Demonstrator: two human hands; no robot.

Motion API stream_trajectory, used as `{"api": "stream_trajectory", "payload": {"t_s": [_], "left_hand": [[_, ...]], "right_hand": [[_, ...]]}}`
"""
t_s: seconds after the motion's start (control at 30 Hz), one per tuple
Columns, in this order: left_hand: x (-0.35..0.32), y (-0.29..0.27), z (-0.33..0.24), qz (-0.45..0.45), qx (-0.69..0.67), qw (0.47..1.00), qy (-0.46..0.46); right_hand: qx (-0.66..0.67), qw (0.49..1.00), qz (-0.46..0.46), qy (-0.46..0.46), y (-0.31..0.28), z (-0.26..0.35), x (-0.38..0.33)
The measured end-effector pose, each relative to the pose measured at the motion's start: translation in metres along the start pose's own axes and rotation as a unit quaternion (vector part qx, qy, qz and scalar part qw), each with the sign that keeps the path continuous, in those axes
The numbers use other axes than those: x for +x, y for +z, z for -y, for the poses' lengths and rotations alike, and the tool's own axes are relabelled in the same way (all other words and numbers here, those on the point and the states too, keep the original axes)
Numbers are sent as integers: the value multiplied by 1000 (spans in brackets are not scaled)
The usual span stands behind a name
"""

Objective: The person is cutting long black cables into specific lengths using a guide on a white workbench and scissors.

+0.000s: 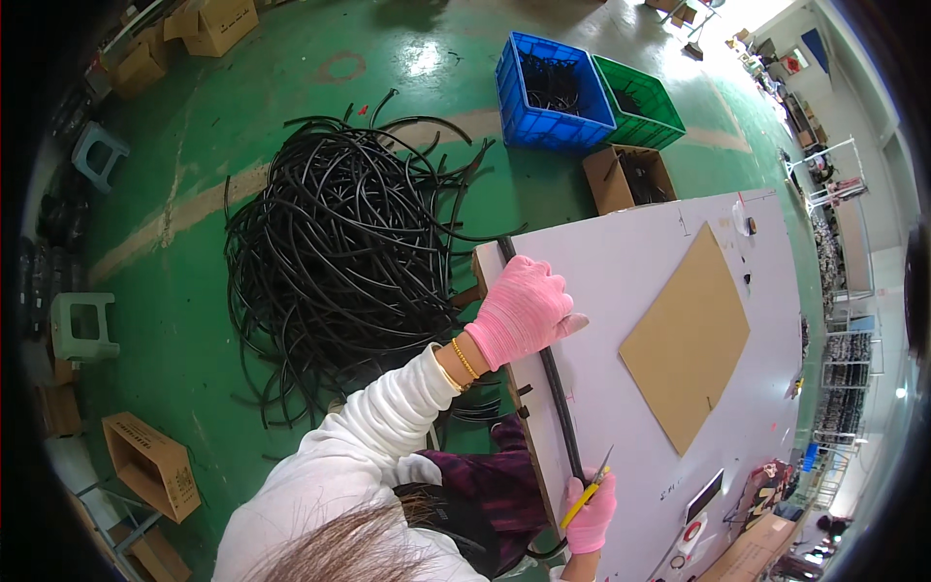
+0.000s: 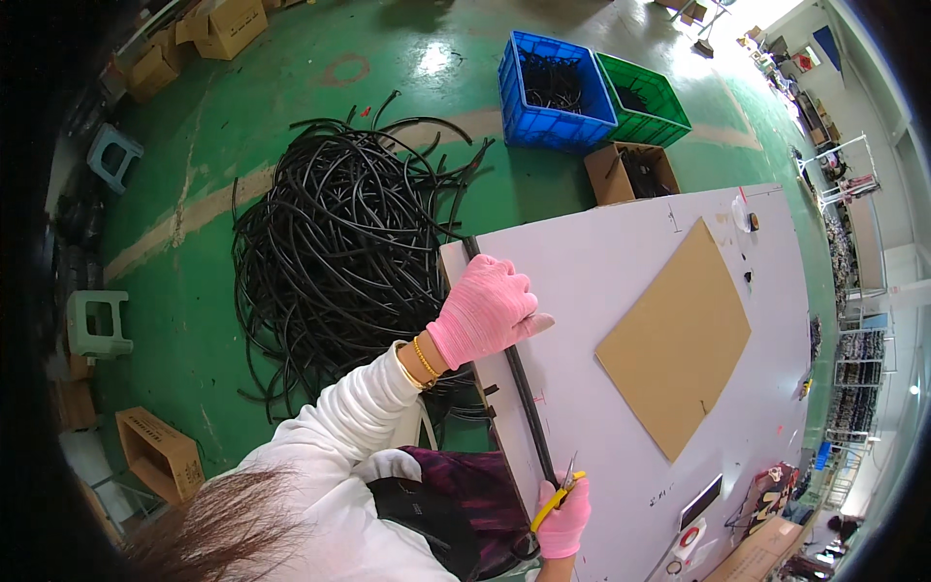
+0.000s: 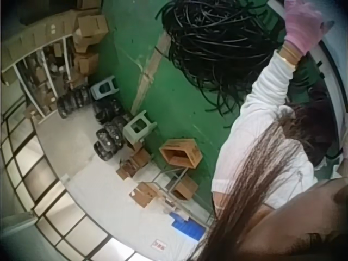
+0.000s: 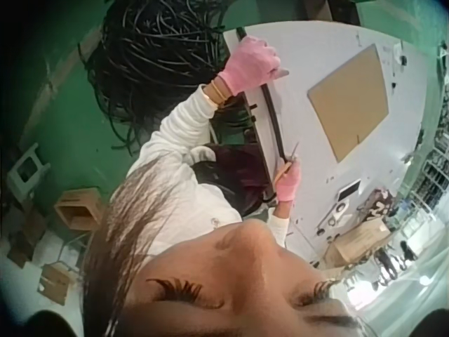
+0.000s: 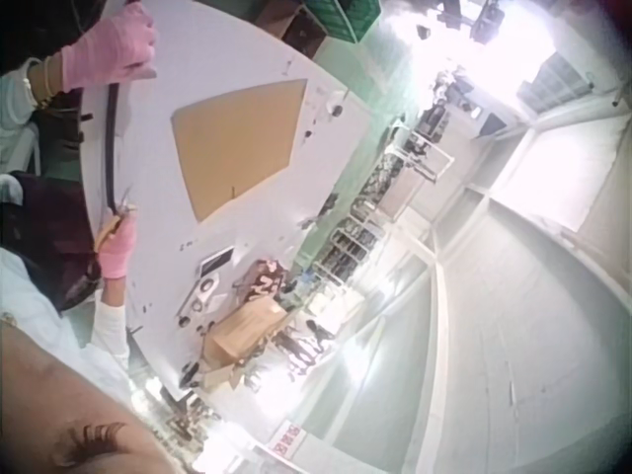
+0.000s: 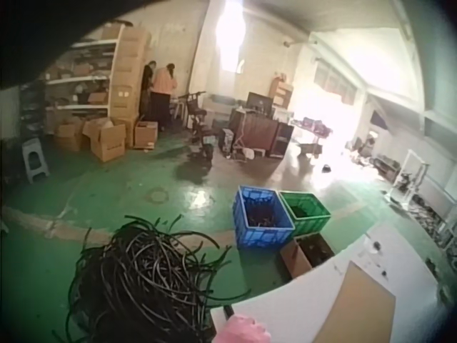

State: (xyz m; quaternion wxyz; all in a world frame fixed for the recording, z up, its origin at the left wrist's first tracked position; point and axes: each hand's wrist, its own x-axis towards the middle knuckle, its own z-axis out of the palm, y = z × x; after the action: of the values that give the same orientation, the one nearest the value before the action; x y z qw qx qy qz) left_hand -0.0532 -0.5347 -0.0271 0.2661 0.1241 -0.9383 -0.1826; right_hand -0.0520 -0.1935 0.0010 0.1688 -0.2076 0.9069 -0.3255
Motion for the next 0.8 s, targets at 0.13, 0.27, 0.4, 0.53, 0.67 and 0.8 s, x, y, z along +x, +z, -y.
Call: {"api": "stream_trajectory", "payload": {"t_s": [0.13, 0.27, 0.4, 0.53, 0.67, 0.8], "left_hand": [[0, 1, 2, -14, 7, 1000, 9], [1, -5, 3, -8, 25, 1000, 0], [2, -11, -4, 28, 50, 998, -23], [4, -8, -10, 35, 29, 999, -24], [3, 11, -4, -10, 47, 999, -2], [1, 3, 9, 60, 144, 987, 27]], "right_hand": [[32, 999, 3, 30, 2, 3, 2], [31, 999, 12, 22, 3, 2, 4], [52, 998, 9, 26, 2, 4, -2], [-19, 1000, 5, -15, -3, 20, -5], [-41, 994, -37, -90, 2, -1, -4], [52, 996, -74, -18, -9, 1, -35]]}}
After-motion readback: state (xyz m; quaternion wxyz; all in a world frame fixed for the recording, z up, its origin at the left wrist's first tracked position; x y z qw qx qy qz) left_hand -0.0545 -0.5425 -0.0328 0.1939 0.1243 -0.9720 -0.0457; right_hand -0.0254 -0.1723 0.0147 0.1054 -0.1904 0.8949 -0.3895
